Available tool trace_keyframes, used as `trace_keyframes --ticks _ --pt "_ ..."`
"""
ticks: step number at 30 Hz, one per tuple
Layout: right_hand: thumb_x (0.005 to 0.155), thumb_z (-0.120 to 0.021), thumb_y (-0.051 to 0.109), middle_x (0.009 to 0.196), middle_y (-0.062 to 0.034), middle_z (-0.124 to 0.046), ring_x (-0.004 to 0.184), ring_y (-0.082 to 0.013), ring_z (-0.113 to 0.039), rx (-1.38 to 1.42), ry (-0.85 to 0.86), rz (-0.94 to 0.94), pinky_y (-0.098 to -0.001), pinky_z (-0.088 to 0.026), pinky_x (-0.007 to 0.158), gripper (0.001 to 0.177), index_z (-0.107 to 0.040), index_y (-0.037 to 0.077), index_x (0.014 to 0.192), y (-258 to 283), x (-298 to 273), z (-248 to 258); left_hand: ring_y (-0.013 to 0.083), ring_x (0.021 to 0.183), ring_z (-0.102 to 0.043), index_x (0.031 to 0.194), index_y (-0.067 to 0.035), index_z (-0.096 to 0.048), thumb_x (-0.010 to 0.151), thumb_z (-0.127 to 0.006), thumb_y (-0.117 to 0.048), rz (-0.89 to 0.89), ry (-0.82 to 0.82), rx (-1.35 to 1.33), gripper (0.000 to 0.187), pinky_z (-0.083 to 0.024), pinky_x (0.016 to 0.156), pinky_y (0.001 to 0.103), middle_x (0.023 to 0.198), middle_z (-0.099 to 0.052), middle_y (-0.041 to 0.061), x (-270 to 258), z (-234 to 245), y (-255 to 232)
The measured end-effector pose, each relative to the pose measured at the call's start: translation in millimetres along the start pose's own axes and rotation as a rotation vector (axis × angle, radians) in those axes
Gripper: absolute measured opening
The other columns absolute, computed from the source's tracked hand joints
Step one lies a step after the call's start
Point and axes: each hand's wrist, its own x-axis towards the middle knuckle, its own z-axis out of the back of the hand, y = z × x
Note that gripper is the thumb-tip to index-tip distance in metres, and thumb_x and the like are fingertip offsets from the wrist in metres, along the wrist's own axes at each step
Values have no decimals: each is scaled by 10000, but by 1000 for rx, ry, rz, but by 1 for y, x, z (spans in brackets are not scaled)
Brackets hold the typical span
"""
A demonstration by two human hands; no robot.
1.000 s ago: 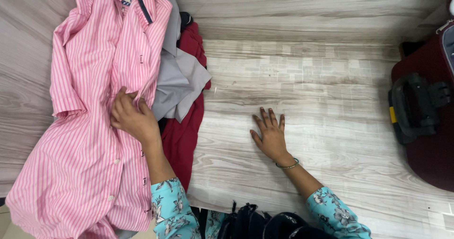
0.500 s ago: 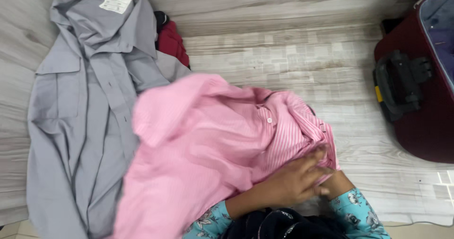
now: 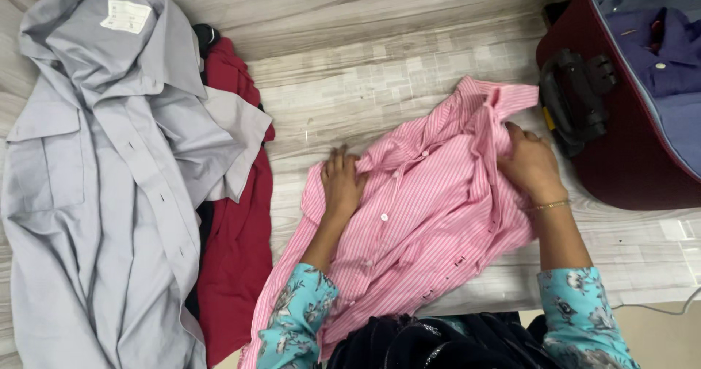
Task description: The person buttons a pink striped shirt, spreads it flat on a surface, and then folds the sleeves and body of the shirt into a square shape.
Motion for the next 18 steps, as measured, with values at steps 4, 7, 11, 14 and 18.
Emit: trace_keyframes --ticks 4,7,11,14,18 --pt "874 -755 346 1047 -242 -748 977 -426 -726 28 257 -214 -493 -573 858 468 -745 69 1252 -32 -17 52 364 1039 -670 1432 -98 -532 1039 -545 -316 523 388 -500 450 -518 910 460 1197 -713 269 48 32 57" --pt "887 -709 114 961 -186 -794 885 -317 -707 496 187 -91 -373 -565 804 368 -735 -1 1236 -52 -41 116 144 1199 -616 1442 40 -516 1012 -597 -315 254 -55 -1038 563 -457 1036 254 1343 -650 96 87 96 117" --pt "815 -621 -41 990 -133 -762 883 -179 -734 1013 170 32 -299 -591 796 366 -698 -58 1173 -47 -37 178 233 1164 -599 1422 27 -551 1025 -629 -372 323 202 -1449 568 -492 1003 380 1333 -613 157 106 198 138" --pt "720 -473 -142 994 -113 -717 862 -154 -678 926 -110 -6 -267 -550 765 522 -703 -63 1183 -18 18 192 283 1194 -592 1425 1 -523 974 -673 -388 206 161 -1287 613 -492 1008 431 1363 -597 174 149 221 117" --pt "954 -708 -165 1262 -241 -693 1152 -306 -672 668 -461 549 -370 -532 976 305 -624 -194 1245 38 125 174 349 1233 -583 1428 -35 -487 906 -731 -411 112 77 -928 688 -492 1016 499 1403 -575 197 195 199 104"
